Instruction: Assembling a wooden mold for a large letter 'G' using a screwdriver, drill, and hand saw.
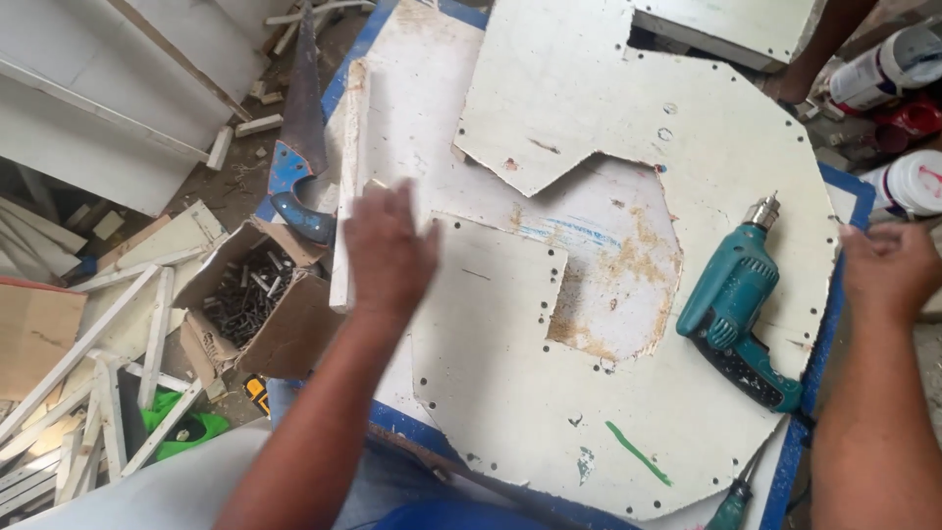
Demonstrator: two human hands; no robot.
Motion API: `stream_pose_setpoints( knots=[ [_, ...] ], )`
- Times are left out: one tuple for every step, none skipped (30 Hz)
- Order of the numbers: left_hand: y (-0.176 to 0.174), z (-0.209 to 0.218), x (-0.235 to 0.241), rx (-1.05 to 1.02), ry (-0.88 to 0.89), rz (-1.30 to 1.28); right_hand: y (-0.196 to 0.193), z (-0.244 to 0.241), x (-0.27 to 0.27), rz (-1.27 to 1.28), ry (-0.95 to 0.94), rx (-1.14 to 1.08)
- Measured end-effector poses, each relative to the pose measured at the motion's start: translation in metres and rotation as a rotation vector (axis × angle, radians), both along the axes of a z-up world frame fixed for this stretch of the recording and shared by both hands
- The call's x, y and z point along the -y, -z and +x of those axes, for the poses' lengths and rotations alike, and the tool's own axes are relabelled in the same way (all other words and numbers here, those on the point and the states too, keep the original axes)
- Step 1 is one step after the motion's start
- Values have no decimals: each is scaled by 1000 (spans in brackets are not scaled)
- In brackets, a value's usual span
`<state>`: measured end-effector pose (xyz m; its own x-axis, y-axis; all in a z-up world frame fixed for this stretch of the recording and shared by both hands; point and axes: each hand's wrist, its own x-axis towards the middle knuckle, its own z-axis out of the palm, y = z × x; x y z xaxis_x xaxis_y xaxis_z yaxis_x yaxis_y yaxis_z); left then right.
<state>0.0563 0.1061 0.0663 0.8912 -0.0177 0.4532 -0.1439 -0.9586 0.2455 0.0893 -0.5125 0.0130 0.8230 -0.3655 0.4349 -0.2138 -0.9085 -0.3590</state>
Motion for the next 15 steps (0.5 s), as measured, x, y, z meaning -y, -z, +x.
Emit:
stream_pose_setpoints(
  knots=[
    [-16,6,-17,-222,-165,96,17,5,27,92,50,-59],
    [-33,12,-33,-444,-332,188,35,11,54,185,96,-119],
    [-29,19,-43,-444,-335,191,33,21,48,188,93,-119],
    [-25,27,-53,-595,-385,203,32,31,42,348,176,-85],
    [-21,36,-64,-746,-433,214,29,40,36,509,262,-51],
    [-22,37,-67,-744,-434,218,33,57,36,512,262,-50],
    [-22,38,-68,-788,-420,230,37,71,39,465,276,-4],
    [-21,40,-68,-831,-406,242,40,84,43,417,290,41],
    [-28,35,-66,-823,-397,242,35,85,39,416,298,50],
    [-34,30,-64,-758,-389,181,30,87,35,167,216,-41],
    [-39,23,-62,-697,-381,119,27,87,30,-78,131,-139],
    [-44,18,-57,-693,-373,119,22,84,23,-80,139,-137],
    [-48,10,-53,-632,-319,15,18,80,15,-100,75,-136],
    [-52,2,-48,-569,-266,-89,15,76,6,-121,11,-136],
    [-46,-3,-42,-572,-262,-89,16,72,3,-121,15,-140]
  ],
)
